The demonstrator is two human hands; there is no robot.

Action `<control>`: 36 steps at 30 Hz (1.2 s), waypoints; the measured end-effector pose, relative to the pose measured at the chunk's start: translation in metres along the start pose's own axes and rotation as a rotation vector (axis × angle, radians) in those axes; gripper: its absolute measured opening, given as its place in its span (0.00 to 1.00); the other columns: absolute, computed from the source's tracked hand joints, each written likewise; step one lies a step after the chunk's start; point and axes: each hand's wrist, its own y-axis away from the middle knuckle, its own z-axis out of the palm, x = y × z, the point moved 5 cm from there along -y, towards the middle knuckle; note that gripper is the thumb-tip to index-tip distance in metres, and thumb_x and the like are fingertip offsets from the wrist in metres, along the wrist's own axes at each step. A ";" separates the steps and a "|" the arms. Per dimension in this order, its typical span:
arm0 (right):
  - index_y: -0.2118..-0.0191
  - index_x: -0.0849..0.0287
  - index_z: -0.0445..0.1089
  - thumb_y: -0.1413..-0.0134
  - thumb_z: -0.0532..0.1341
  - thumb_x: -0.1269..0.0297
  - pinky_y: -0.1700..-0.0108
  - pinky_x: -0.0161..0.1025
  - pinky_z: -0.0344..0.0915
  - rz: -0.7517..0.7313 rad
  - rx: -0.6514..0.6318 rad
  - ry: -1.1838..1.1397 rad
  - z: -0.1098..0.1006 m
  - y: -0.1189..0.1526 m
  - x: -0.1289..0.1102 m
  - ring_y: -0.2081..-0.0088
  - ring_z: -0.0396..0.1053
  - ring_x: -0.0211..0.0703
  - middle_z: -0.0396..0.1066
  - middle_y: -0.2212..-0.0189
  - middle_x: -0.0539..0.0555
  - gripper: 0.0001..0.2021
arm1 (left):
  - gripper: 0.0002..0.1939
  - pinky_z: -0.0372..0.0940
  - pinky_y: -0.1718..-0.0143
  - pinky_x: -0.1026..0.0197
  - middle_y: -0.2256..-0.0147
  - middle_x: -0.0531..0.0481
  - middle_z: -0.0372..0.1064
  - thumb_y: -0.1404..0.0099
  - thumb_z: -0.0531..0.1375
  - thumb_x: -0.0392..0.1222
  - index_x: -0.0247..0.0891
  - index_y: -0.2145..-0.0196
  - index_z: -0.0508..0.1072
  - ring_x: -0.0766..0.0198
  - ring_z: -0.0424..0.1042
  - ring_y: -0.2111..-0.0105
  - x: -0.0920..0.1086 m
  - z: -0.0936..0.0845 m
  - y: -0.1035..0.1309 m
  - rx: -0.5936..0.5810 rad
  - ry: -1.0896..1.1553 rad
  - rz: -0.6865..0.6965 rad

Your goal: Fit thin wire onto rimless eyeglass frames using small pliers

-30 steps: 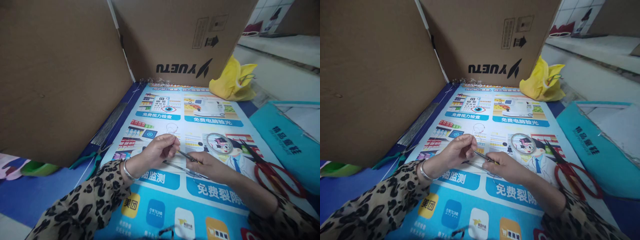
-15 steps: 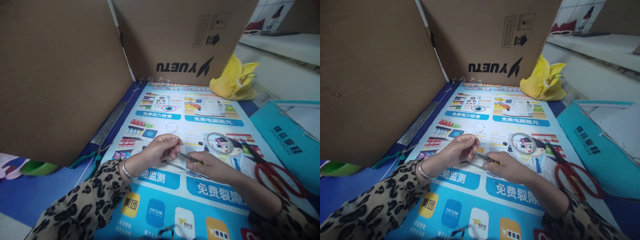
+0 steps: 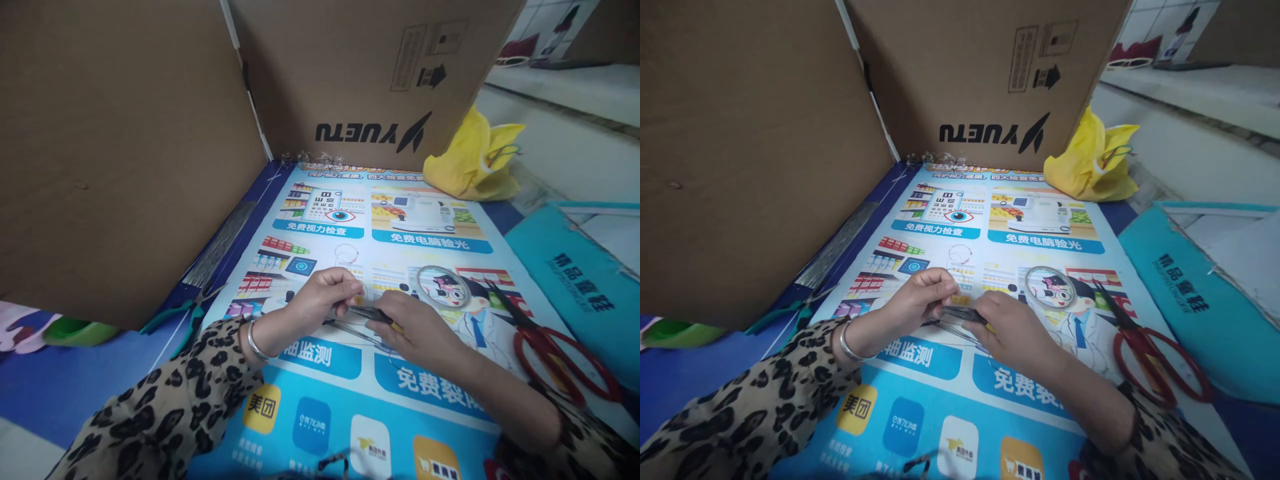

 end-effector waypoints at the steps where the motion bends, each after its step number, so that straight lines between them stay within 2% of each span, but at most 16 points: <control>1: 0.68 0.60 0.64 0.42 0.51 0.56 0.65 0.37 0.58 -0.011 0.026 0.057 0.000 0.000 0.000 0.66 0.62 0.42 0.66 0.69 0.55 0.13 | 0.13 0.49 0.83 0.71 0.79 0.57 0.63 0.45 0.62 0.46 0.33 0.74 0.68 0.78 0.58 0.85 0.000 0.000 0.000 0.010 -0.013 0.007; 9: 0.72 0.60 0.66 0.48 0.58 0.65 0.66 0.38 0.55 -0.071 0.220 0.403 -0.004 0.002 -0.003 0.67 0.61 0.44 0.65 0.72 0.54 0.05 | 0.13 0.48 0.84 0.71 0.80 0.57 0.62 0.44 0.62 0.46 0.34 0.75 0.65 0.78 0.58 0.85 -0.004 0.000 0.000 0.053 0.020 0.020; 13: 0.75 0.59 0.65 0.50 0.58 0.67 0.67 0.38 0.52 -0.097 0.303 0.511 -0.006 0.003 -0.005 0.69 0.60 0.43 0.64 0.75 0.53 0.06 | 0.13 0.46 0.84 0.71 0.80 0.57 0.61 0.44 0.62 0.46 0.34 0.74 0.66 0.78 0.57 0.85 -0.007 0.000 -0.001 0.052 0.045 0.020; 21: 0.75 0.60 0.66 0.48 0.56 0.67 0.68 0.37 0.50 -0.102 0.282 0.496 -0.007 0.003 -0.007 0.70 0.59 0.41 0.64 0.76 0.53 0.07 | 0.14 0.46 0.84 0.71 0.80 0.58 0.60 0.45 0.63 0.47 0.34 0.74 0.65 0.78 0.56 0.85 -0.007 0.001 -0.001 0.047 0.050 -0.008; 30: 0.76 0.57 0.65 0.50 0.56 0.69 0.69 0.38 0.48 -0.141 0.293 0.542 -0.005 0.004 -0.009 0.71 0.58 0.41 0.63 0.77 0.52 0.06 | 0.13 0.50 0.83 0.70 0.81 0.57 0.61 0.45 0.61 0.48 0.34 0.75 0.66 0.77 0.56 0.84 -0.002 0.001 -0.001 0.037 -0.085 0.038; 36: 0.76 0.57 0.65 0.47 0.54 0.71 0.69 0.40 0.46 -0.165 0.314 0.684 -0.013 0.007 -0.012 0.72 0.56 0.43 0.62 0.78 0.52 0.09 | 0.13 0.52 0.81 0.69 0.82 0.57 0.59 0.44 0.59 0.47 0.35 0.76 0.65 0.74 0.56 0.83 0.001 -0.002 -0.003 0.113 -0.231 0.093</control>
